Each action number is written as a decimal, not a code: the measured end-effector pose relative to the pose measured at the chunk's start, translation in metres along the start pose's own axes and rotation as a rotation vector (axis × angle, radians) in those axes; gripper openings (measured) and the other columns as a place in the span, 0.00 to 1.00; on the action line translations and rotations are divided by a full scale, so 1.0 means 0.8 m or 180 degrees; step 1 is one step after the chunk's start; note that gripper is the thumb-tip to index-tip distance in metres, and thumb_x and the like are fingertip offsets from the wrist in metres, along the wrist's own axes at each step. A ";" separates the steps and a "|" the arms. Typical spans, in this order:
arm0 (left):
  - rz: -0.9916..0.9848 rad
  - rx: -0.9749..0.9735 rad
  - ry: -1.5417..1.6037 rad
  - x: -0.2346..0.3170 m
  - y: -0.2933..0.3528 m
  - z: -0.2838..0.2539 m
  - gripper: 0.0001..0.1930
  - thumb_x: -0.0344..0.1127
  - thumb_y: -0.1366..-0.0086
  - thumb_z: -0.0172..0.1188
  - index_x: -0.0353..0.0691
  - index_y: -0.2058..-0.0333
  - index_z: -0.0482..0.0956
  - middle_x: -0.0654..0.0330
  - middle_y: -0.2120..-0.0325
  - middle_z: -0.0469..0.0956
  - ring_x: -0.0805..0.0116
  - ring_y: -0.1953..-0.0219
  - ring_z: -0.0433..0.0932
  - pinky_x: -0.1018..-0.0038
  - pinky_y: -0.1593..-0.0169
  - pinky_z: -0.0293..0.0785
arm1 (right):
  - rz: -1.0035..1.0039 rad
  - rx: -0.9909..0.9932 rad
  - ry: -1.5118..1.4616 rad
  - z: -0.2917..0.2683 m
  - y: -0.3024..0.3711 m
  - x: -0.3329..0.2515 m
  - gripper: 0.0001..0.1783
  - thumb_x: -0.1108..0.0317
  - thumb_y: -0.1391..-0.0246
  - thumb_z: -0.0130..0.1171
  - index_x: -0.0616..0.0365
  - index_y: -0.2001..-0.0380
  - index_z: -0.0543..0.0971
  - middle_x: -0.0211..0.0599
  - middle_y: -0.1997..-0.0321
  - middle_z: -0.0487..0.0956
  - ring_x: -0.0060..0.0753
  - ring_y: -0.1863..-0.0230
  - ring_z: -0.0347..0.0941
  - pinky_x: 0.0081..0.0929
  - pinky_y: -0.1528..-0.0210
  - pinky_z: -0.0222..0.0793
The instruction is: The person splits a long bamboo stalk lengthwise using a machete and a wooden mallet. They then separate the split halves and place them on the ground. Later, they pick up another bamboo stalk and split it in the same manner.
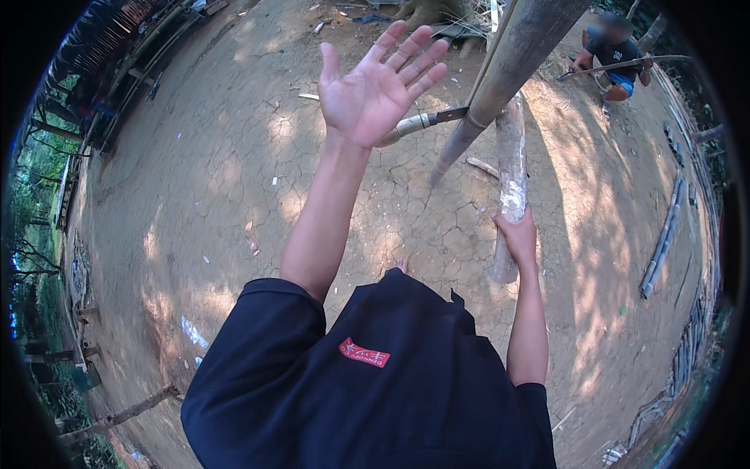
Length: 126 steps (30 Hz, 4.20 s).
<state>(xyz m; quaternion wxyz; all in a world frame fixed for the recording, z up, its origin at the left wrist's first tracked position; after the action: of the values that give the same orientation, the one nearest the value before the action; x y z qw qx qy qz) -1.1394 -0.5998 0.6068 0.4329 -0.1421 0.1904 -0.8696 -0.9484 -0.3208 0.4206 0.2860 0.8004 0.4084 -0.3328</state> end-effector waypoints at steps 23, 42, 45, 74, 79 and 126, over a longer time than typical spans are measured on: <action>-0.5037 0.5103 -0.3946 0.062 0.796 -0.264 0.24 0.51 0.34 0.56 0.34 0.55 0.80 0.47 0.57 0.82 0.49 0.58 0.81 0.55 0.56 0.75 | 0.0259 0.0190 -0.0304 0.029 0.009 0.026 0.33 0.56 0.57 0.73 0.64 0.52 0.71 0.45 0.60 0.82 0.37 0.59 0.80 0.33 0.53 0.72; -0.2179 0.1602 -0.8131 0.016 0.006 -0.351 0.17 0.44 0.47 0.66 0.48 0.58 0.83 0.49 0.64 0.83 0.48 0.59 0.82 0.56 0.54 0.76 | -0.0417 0.0883 -0.1134 -0.089 0.017 -0.089 0.29 0.67 0.58 0.73 0.65 0.53 0.73 0.40 0.60 0.79 0.30 0.63 0.76 0.28 0.56 0.72; -0.2501 0.1646 -0.8102 0.011 -0.032 -0.349 0.18 0.44 0.47 0.68 0.48 0.56 0.83 0.49 0.63 0.83 0.49 0.58 0.82 0.56 0.53 0.77 | -0.1524 0.1787 -0.1651 -0.198 -0.024 -0.164 0.30 0.67 0.54 0.71 0.67 0.50 0.71 0.48 0.58 0.80 0.37 0.59 0.80 0.34 0.53 0.76; -0.3092 0.2055 -0.8231 -0.034 -0.174 -0.491 0.13 0.36 0.48 0.63 0.46 0.62 0.82 0.50 0.71 0.83 0.49 0.65 0.82 0.56 0.59 0.77 | -0.0217 -0.1012 -0.0278 -0.064 -0.424 0.081 0.45 0.60 0.54 0.71 0.68 0.38 0.60 0.52 0.50 0.78 0.51 0.52 0.77 0.42 0.44 0.71; -0.3203 0.2341 -0.8077 -0.042 -0.138 -0.519 0.12 0.37 0.47 0.63 0.45 0.63 0.81 0.50 0.71 0.82 0.49 0.64 0.82 0.55 0.57 0.76 | -0.0110 -0.1245 -0.0053 -0.035 -0.403 0.110 0.38 0.63 0.57 0.73 0.64 0.44 0.69 0.47 0.49 0.79 0.37 0.49 0.77 0.34 0.45 0.70; -0.3747 0.3063 -0.7823 -0.030 0.002 -0.575 0.11 0.36 0.45 0.58 0.46 0.63 0.83 0.52 0.68 0.84 0.54 0.60 0.83 0.58 0.51 0.71 | -0.0517 -0.1569 -0.0215 0.051 -0.437 0.153 0.33 0.57 0.57 0.74 0.64 0.52 0.72 0.48 0.59 0.81 0.41 0.58 0.78 0.34 0.51 0.72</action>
<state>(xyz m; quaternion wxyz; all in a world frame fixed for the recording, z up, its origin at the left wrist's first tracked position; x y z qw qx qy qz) -1.3137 -0.4852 0.1964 -0.0895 -0.6855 -0.6860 -0.2270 -1.2009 -0.1183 0.2363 0.4582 0.6596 0.5303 -0.2716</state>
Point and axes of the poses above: each hand's wrist, its own y-axis away from the middle knuckle, its own z-axis out of the palm, x = y × z, the point moved 3 cm from there along -y, towards the middle knuckle
